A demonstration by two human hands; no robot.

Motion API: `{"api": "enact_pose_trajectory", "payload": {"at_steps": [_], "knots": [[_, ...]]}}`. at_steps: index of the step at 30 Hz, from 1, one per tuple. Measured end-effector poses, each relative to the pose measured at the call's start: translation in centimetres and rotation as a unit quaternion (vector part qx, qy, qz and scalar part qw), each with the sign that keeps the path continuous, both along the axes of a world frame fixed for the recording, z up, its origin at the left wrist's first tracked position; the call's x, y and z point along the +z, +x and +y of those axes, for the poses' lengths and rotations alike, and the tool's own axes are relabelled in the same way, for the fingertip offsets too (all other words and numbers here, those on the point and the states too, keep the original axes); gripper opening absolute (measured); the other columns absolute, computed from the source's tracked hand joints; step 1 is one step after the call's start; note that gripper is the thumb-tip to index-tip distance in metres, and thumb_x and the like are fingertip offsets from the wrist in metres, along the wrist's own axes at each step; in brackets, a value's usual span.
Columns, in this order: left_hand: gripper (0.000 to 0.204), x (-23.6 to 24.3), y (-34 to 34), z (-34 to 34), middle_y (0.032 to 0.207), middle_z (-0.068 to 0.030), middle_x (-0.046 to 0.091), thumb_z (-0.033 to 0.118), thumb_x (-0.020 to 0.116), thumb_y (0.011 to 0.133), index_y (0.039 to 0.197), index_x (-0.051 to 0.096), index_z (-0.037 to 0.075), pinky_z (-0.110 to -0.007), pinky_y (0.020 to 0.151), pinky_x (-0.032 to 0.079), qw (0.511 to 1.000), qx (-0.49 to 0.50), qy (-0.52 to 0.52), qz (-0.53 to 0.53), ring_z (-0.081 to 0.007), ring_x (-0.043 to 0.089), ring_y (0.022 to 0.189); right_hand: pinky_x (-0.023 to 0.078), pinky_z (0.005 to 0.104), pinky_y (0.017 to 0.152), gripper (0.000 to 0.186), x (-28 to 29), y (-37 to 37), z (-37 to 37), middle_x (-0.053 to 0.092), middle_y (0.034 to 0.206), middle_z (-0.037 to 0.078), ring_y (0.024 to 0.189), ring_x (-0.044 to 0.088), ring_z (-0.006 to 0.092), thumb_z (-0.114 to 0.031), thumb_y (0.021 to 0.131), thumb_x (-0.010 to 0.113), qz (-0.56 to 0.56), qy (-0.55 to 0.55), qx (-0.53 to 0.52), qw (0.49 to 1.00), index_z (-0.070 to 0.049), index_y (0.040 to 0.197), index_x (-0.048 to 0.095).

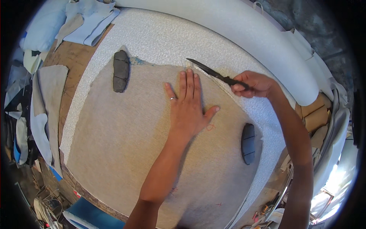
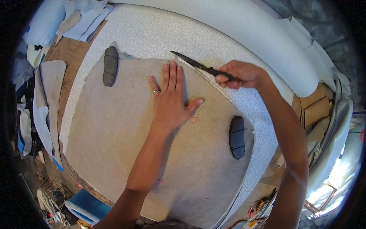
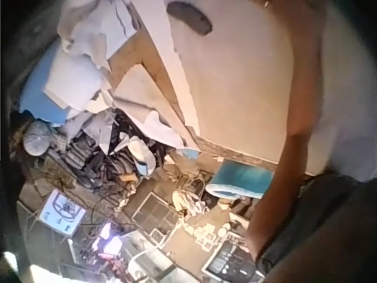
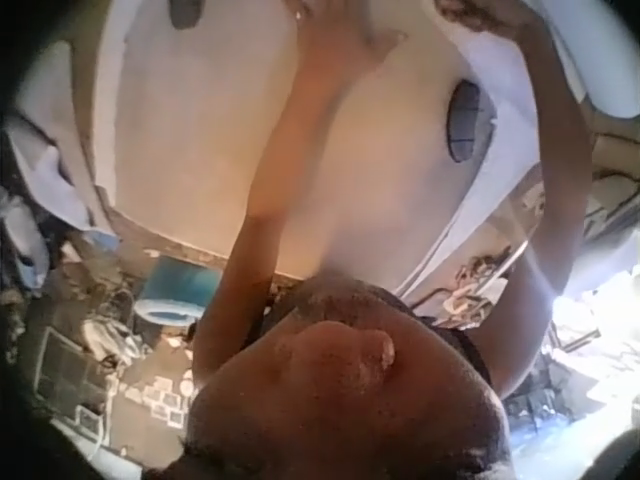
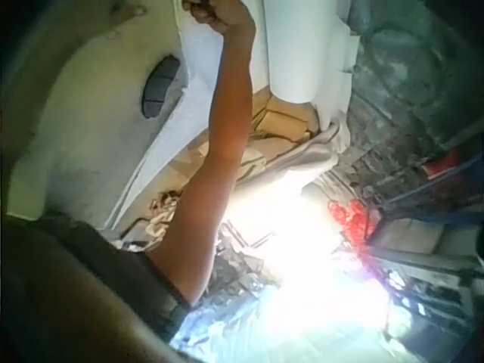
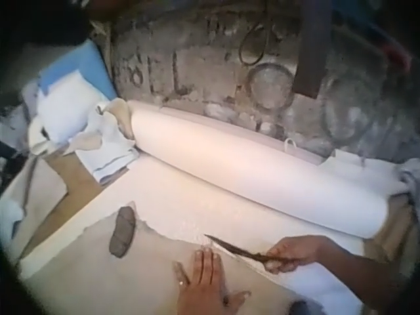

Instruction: Cutting and preparing fabric patterns for furniture upholstery.

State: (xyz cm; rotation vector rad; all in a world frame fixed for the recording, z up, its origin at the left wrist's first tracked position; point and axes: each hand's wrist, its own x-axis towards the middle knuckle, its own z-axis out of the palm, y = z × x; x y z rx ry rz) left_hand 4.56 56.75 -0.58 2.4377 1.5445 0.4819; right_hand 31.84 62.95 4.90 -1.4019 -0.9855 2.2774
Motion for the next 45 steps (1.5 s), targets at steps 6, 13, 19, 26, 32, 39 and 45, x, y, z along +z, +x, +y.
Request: {"api": "enact_pose_trajectory", "payload": {"at_steps": [6, 13, 19, 26, 32, 39, 45], "knots": [[0.103, -0.1, 0.1, 0.0, 0.167, -0.0258, 0.018, 0.067, 0.051, 0.091, 0.156, 0.025, -0.008, -0.071, 0.118, 0.005, 1.0, -0.012, 0.001, 0.002, -0.0391, 0.01, 0.157, 0.027, 0.0182, 0.037, 0.012, 2.1, 1.1, 7.5, 0.064, 0.065, 0.006, 0.041, 0.043, 0.0053, -0.011, 0.086, 0.077, -0.11, 0.053, 0.156, 0.98, -0.001, 0.086, 0.071], [0.103, -0.1, 0.0, 0.2, 0.167, -0.0264, 0.017, 0.069, 0.047, 0.092, 0.156, 0.025, -0.009, -0.072, 0.117, 0.006, 1.0, -0.012, -0.003, 0.015, -0.0398, 0.01, 0.157, 0.03, 0.0181, 0.038, 0.01, 2.7, 0.6, 10.8, 0.063, 0.064, 0.005, 0.043, 0.043, 0.0061, -0.005, 0.082, 0.077, -0.164, 0.065, 0.233, 0.956, 0.0, 0.088, 0.071], [0.103, -0.2, 0.2, 0.1, 0.167, -0.0262, 0.017, 0.069, 0.048, 0.092, 0.156, 0.025, -0.009, -0.072, 0.117, 0.006, 1.0, -0.012, 0.0, 0.009, -0.0396, 0.009, 0.157, 0.028, 0.0184, 0.037, 0.009, 2.5, 1.0, 12.3, 0.063, 0.064, 0.005, 0.042, 0.042, 0.006, -0.006, 0.081, 0.078, -0.165, 0.076, 0.274, 0.945, -0.001, 0.084, 0.071], [0.102, -0.2, -0.1, 0.2, 0.167, -0.0262, 0.017, 0.069, 0.047, 0.092, 0.156, 0.025, -0.008, -0.072, 0.117, 0.006, 1.0, -0.011, -0.006, 0.007, -0.0395, 0.009, 0.157, 0.03, 0.0183, 0.038, 0.008, 1.5, 1.0, 11.9, 0.061, 0.063, 0.004, 0.043, 0.042, 0.0061, 0.0, 0.08, 0.076, -0.118, 0.047, 0.261, 0.957, -0.001, 0.083, 0.069], [0.102, -0.1, 0.0, 0.1, 0.167, -0.0263, 0.017, 0.069, 0.045, 0.092, 0.157, 0.025, -0.008, -0.072, 0.117, 0.007, 1.0, -0.004, 0.015, 0.001, -0.0396, 0.01, 0.157, 0.025, 0.0185, 0.037, 0.01, 1.0, -0.4, 9.6, 0.058, 0.06, 0.002, 0.042, 0.039, 0.0046, -0.006, 0.083, 0.077, -0.098, 0.062, 0.228, 0.967, -0.003, 0.079, 0.068], [0.103, -0.2, 0.0, 0.1, 0.166, -0.0265, 0.018, 0.07, 0.045, 0.091, 0.156, 0.026, -0.008, -0.072, 0.117, 0.006, 1.0, -0.01, 0.009, -0.006, -0.0398, 0.011, 0.156, 0.026, 0.0186, 0.038, 0.014, -0.3, -2.7, 8.1, 0.057, 0.059, 0.001, 0.042, 0.039, 0.0048, -0.007, 0.085, 0.077, -0.097, 0.104, 0.189, 0.972, -0.005, 0.077, 0.066], [0.103, -0.2, -0.1, 0.1, 0.165, -0.0275, 0.021, 0.07, 0.045, 0.091, 0.156, 0.027, -0.008, -0.072, 0.116, 0.006, 1.0, -0.008, 0.01, -0.012, -0.0398, 0.012, 0.156, 0.025, 0.0188, 0.039, 0.017, 0.6, -4.0, 7.2, 0.057, 0.059, 0.001, 0.042, 0.039, 0.0048, -0.009, 0.087, 0.077, -0.097, 0.091, 0.177, 0.975, -0.006, 0.075, 0.065]]}}
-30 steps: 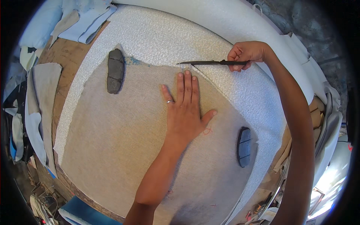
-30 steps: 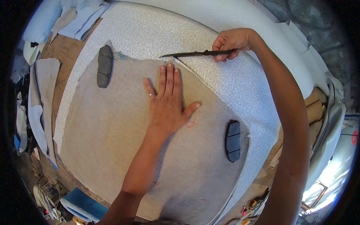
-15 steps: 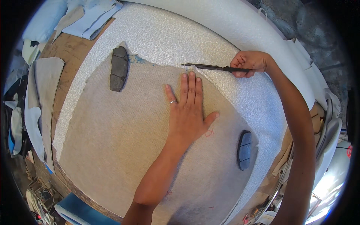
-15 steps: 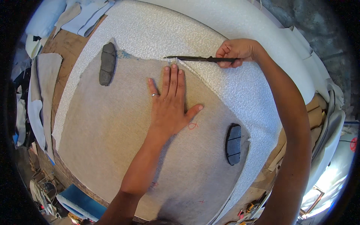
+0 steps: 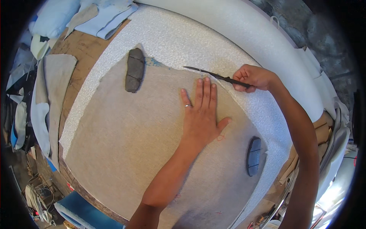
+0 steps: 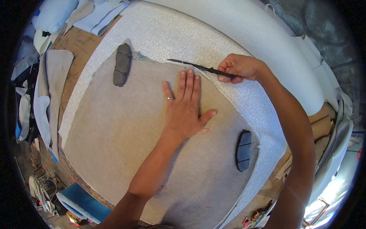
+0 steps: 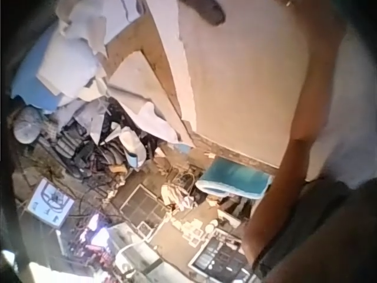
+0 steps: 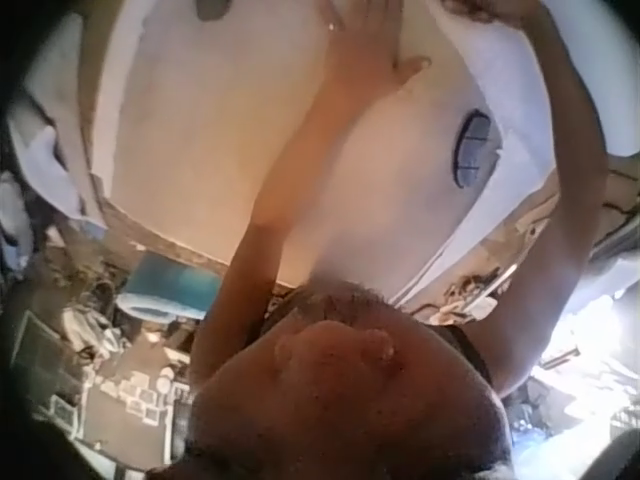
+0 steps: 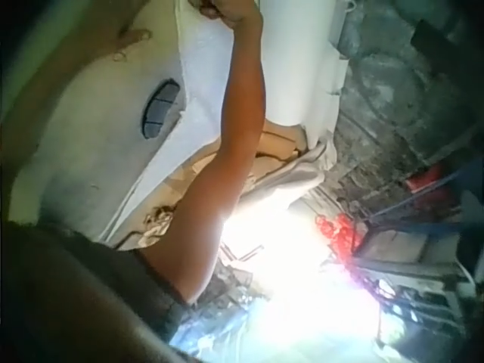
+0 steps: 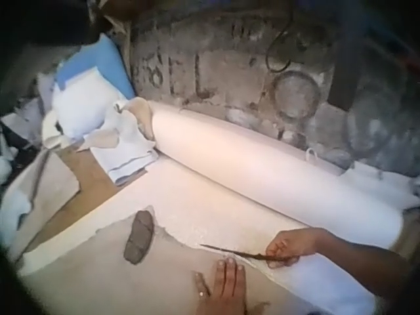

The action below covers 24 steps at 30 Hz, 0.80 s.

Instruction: Cutting and preparing fabric patterns for furniture upholstery.

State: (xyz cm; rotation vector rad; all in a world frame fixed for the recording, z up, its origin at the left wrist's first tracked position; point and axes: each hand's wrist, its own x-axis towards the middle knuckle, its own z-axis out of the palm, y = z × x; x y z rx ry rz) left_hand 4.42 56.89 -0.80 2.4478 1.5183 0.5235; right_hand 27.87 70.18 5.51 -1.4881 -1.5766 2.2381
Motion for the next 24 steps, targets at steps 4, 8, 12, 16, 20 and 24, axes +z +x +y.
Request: {"api": "enact_pose_trajectory", "payload": {"at_steps": [4, 8, 12, 16, 20, 24], "knots": [[0.102, 0.1, 0.0, -0.1, 0.165, -0.028, 0.022, 0.069, 0.047, 0.091, 0.155, 0.027, -0.008, -0.072, 0.116, 0.007, 1.0, -0.004, -0.004, -0.004, -0.0397, 0.013, 0.156, 0.025, 0.0189, 0.039, 0.019, 0.7, -1.9, -0.8, 0.057, 0.059, 0.0, 0.042, 0.038, 0.0043, -0.009, 0.088, 0.077, 0.005, -0.019, -0.021, 1.0, -0.006, 0.074, 0.064], [0.101, 0.2, 0.0, 0.0, 0.164, -0.0284, 0.024, 0.068, 0.048, 0.091, 0.155, 0.028, -0.008, -0.072, 0.116, 0.007, 1.0, -0.005, 0.0, -0.013, -0.0394, 0.013, 0.156, 0.025, 0.0184, 0.039, 0.017, 1.0, -3.9, -1.1, 0.055, 0.057, -0.001, 0.043, 0.037, 0.0029, -0.007, 0.088, 0.076, 0.013, -0.009, -0.057, 0.998, -0.006, 0.075, 0.065], [0.101, 0.3, -0.2, 0.1, 0.163, -0.0278, 0.026, 0.066, 0.05, 0.091, 0.155, 0.029, -0.008, -0.072, 0.116, 0.007, 1.0, -0.006, 0.002, -0.025, -0.0395, 0.015, 0.155, 0.024, 0.0185, 0.039, 0.021, 1.6, -5.1, -1.4, 0.053, 0.056, -0.002, 0.042, 0.037, 0.0026, -0.01, 0.09, 0.076, -0.068, -0.009, -0.075, 0.995, -0.007, 0.072, 0.064], [0.1, 0.3, -0.2, 0.0, 0.162, -0.0269, 0.028, 0.066, 0.051, 0.091, 0.155, 0.03, -0.008, -0.072, 0.116, 0.006, 1.0, -0.006, -0.016, -0.009, -0.0393, 0.015, 0.155, 0.023, 0.0185, 0.039, 0.024, 1.8, -6.7, -1.2, 0.052, 0.055, -0.002, 0.042, 0.035, 0.0029, -0.012, 0.091, 0.075, -0.031, 0.018, -0.071, 0.997, -0.007, 0.071, 0.063], [0.098, 0.2, -0.1, 0.0, 0.162, -0.0256, 0.03, 0.063, 0.053, 0.09, 0.154, 0.032, -0.008, -0.072, 0.117, 0.005, 1.0, -0.01, -0.02, -0.011, -0.0393, 0.015, 0.155, 0.022, 0.0187, 0.038, 0.025, 0.8, -8.4, -1.1, 0.051, 0.054, -0.002, 0.041, 0.034, 0.0033, -0.013, 0.092, 0.075, -0.029, 0.03, -0.092, 0.995, -0.007, 0.07, 0.063], [0.096, 0.0, -0.1, -0.1, 0.162, -0.0246, 0.031, 0.062, 0.055, 0.091, 0.154, 0.033, -0.008, -0.071, 0.117, 0.004, 0.999, -0.01, -0.026, -0.019, -0.0391, 0.015, 0.155, 0.021, 0.0195, 0.038, 0.028, 0.2, -9.3, -1.1, 0.05, 0.052, -0.001, 0.041, 0.033, 0.0037, -0.016, 0.092, 0.075, -0.026, 0.032, -0.109, 0.993, -0.008, 0.069, 0.062]]}}
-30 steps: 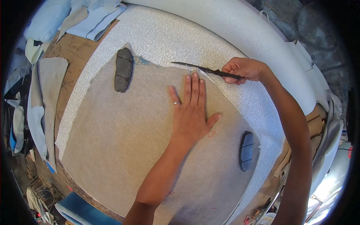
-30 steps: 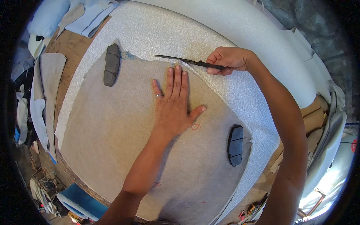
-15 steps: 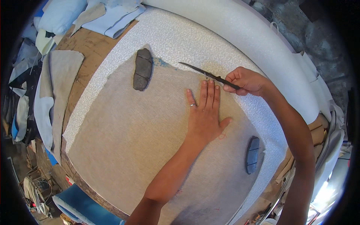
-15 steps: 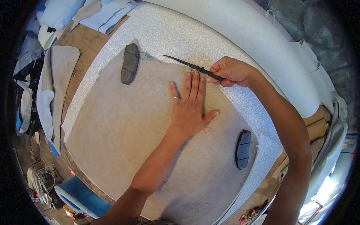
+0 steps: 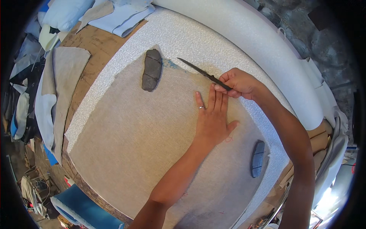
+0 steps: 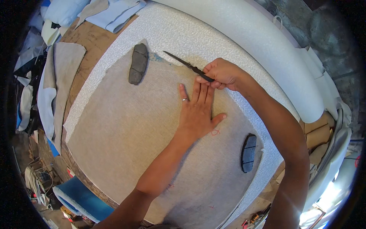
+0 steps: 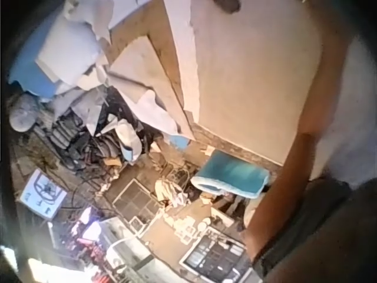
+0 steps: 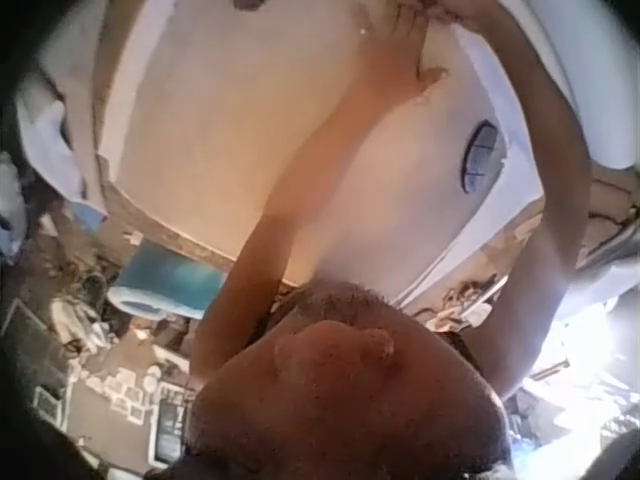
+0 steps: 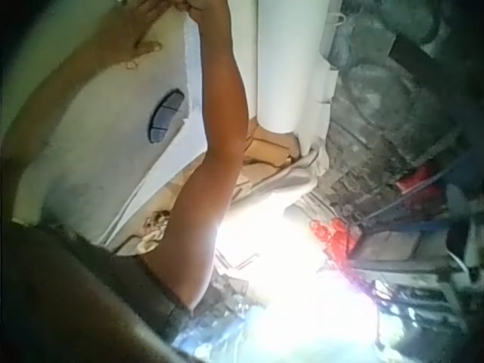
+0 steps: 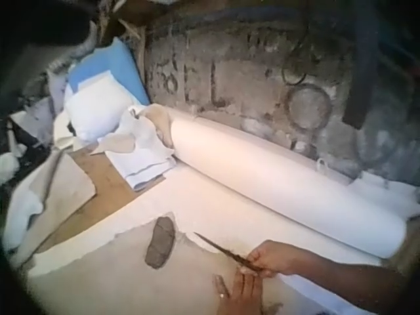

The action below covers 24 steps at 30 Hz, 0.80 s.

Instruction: Cutting and preparing fabric patterns for furniture upholstery.

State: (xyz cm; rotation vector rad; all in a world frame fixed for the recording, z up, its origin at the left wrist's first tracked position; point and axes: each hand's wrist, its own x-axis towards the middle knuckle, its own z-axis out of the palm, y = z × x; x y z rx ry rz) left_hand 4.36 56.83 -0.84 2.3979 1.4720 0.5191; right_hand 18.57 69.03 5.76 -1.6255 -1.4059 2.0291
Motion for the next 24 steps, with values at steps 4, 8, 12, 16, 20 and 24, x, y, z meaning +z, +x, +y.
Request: {"api": "enact_pose_trajectory", "payload": {"at_steps": [4, 8, 12, 16, 20, 24], "knots": [[0.099, -0.1, 0.1, -0.1, 0.162, -0.0251, 0.03, 0.064, 0.053, 0.09, 0.155, 0.03, -0.008, -0.072, 0.117, 0.005, 1.0, 0.001, 0.004, -0.004, -0.0383, 0.016, 0.154, 0.017, 0.0219, 0.037, 0.032, 0.2, -1.6, 0.7, 0.049, 0.05, 0.0, 0.04, 0.028, 0.0045, -0.02, 0.089, 0.077, 0.01, 0.011, -0.009, 1.0, -0.009, 0.064, 0.061], [0.1, 0.1, 0.1, -0.1, 0.161, -0.0251, 0.03, 0.064, 0.053, 0.09, 0.155, 0.029, -0.008, -0.072, 0.117, 0.005, 1.0, 0.015, 0.025, -0.004, -0.0385, 0.016, 0.154, 0.019, 0.0191, 0.037, 0.026, -0.4, -4.4, 2.3, 0.051, 0.053, -0.001, 0.041, 0.033, 0.0022, -0.015, 0.093, 0.073, 0.033, -0.012, -0.021, 0.999, -0.007, 0.07, 0.064], [0.1, 0.2, -0.1, 0.0, 0.163, -0.0253, 0.028, 0.064, 0.053, 0.09, 0.155, 0.028, -0.008, -0.072, 0.117, 0.005, 1.0, 0.001, 0.013, -0.004, -0.0386, 0.015, 0.155, 0.017, 0.0189, 0.036, 0.026, -1.0, -5.5, 2.7, 0.052, 0.054, -0.001, 0.041, 0.034, 0.0021, -0.018, 0.092, 0.074, -0.002, -0.017, -0.047, 0.999, -0.007, 0.07, 0.064], [0.101, 0.3, -0.2, 0.1, 0.164, -0.0254, 0.025, 0.064, 0.054, 0.09, 0.156, 0.027, -0.008, -0.072, 0.117, 0.005, 1.0, 0.008, 0.014, -0.001, -0.0387, 0.014, 0.155, 0.016, 0.0186, 0.036, 0.026, -1.4, -7.0, 4.3, 0.053, 0.055, -0.001, 0.041, 0.035, 0.0018, -0.019, 0.091, 0.075, 0.018, -0.001, -0.039, 0.999, -0.007, 0.071, 0.065], [0.1, 0.4, -0.2, 0.1, 0.164, -0.0256, 0.023, 0.062, 0.055, 0.09, 0.156, 0.028, -0.008, -0.071, 0.117, 0.005, 1.0, 0.006, 0.015, -0.004, -0.0388, 0.013, 0.155, 0.016, 0.0182, 0.036, 0.024, -1.7, -8.6, 6.2, 0.055, 0.056, -0.001, 0.041, 0.036, 0.0014, -0.019, 0.09, 0.076, 0.054, 0.007, -0.038, 0.998, -0.006, 0.073, 0.065], [0.098, 0.3, -0.2, 0.1, 0.164, -0.0259, 0.023, 0.059, 0.059, 0.089, 0.155, 0.03, -0.007, -0.07, 0.118, 0.006, 1.0, 0.009, 0.006, -0.025, -0.0385, 0.012, 0.156, 0.015, 0.0179, 0.036, 0.023, -2.0, -9.7, 7.5, 0.056, 0.056, -0.001, 0.04, 0.036, 0.0007, -0.019, 0.089, 0.077, 0.088, -0.015, -0.035, 0.995, -0.006, 0.074, 0.066]]}}
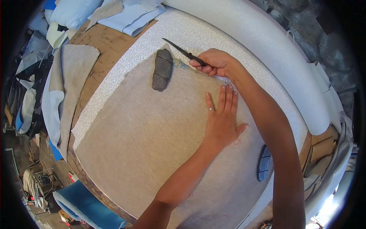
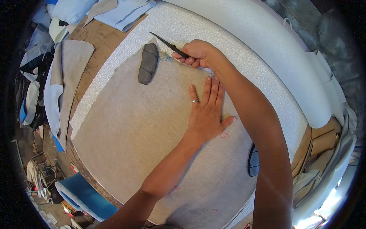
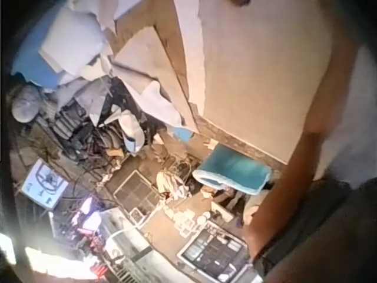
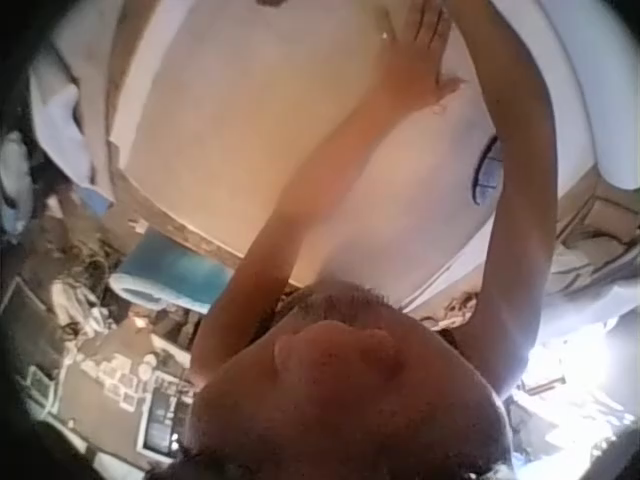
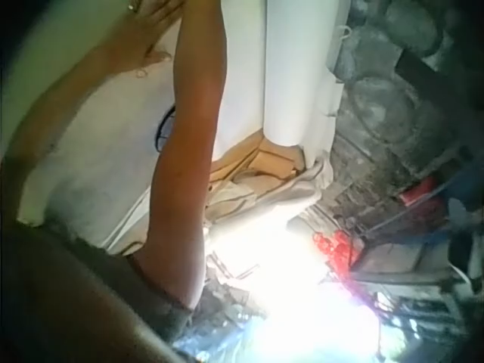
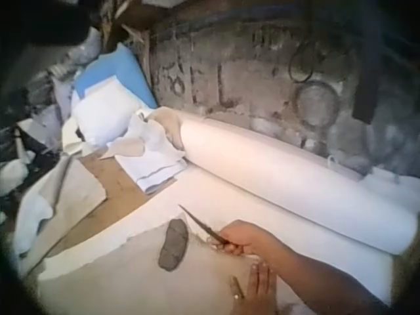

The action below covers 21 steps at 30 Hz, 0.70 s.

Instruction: Cutting and preparing fabric patterns for furniture upholstery.

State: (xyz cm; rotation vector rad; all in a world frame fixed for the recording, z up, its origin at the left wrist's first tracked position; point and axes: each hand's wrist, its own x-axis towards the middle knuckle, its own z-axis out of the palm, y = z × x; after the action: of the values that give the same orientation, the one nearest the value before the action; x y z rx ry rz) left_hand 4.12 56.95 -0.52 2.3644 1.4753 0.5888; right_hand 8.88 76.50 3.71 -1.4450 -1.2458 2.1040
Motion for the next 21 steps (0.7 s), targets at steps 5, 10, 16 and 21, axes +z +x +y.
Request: {"api": "enact_pose_trajectory", "payload": {"at_steps": [5, 10, 16, 21], "knots": [[0.099, 0.0, 0.0, 0.0, 0.164, -0.0258, 0.023, 0.059, 0.06, 0.088, 0.155, 0.03, -0.007, -0.07, 0.118, 0.007, 1.0, 0.002, 0.01, 0.005, -0.0389, 0.012, 0.156, 0.015, 0.0179, 0.036, 0.021, 0.0, -0.7, 1.7, 0.057, 0.058, 0.0, 0.04, 0.037, 0.0002, -0.019, 0.089, 0.077, -0.002, 0.021, 0.014, 1.0, -0.006, 0.075, 0.067], [0.098, 0.0, 0.0, 0.0, 0.164, -0.0258, 0.024, 0.059, 0.061, 0.088, 0.155, 0.03, -0.007, -0.069, 0.118, 0.008, 1.0, -0.005, -0.013, 0.022, -0.0391, 0.012, 0.156, 0.015, 0.0177, 0.035, 0.022, -0.8, -2.0, 3.2, 0.058, 0.059, 0.0, 0.04, 0.036, 0.0, -0.02, 0.09, 0.076, 0.023, -0.001, 0.019, 1.0, -0.007, 0.076, 0.068], [0.087, -0.2, 0.0, -0.2, 0.161, -0.0244, 0.03, 0.049, 0.063, 0.087, 0.152, 0.037, -0.003, -0.073, 0.116, 0.009, 0.999, 0.002, 0.005, -0.038, -0.0406, 0.015, 0.155, 0.015, 0.0171, 0.034, 0.02, 0.2, -3.6, 4.3, 0.061, 0.063, 0.001, 0.04, 0.035, 0.0, -0.021, 0.091, 0.077, 0.019, -0.015, 0.024, 0.999, -0.006, 0.08, 0.069], [0.086, -0.3, -0.4, -0.2, 0.161, -0.0241, 0.031, 0.047, 0.065, 0.086, 0.153, 0.038, 0.001, -0.073, 0.117, 0.011, 1.0, -0.003, 0.003, -0.031, -0.0406, 0.016, 0.154, 0.014, 0.0172, 0.034, 0.02, -0.1, -6.2, 6.0, 0.062, 0.065, 0.002, 0.04, 0.034, 0.0002, -0.021, 0.091, 0.077, 0.01, -0.011, -0.002, 1.0, -0.005, 0.083, 0.069]]}}
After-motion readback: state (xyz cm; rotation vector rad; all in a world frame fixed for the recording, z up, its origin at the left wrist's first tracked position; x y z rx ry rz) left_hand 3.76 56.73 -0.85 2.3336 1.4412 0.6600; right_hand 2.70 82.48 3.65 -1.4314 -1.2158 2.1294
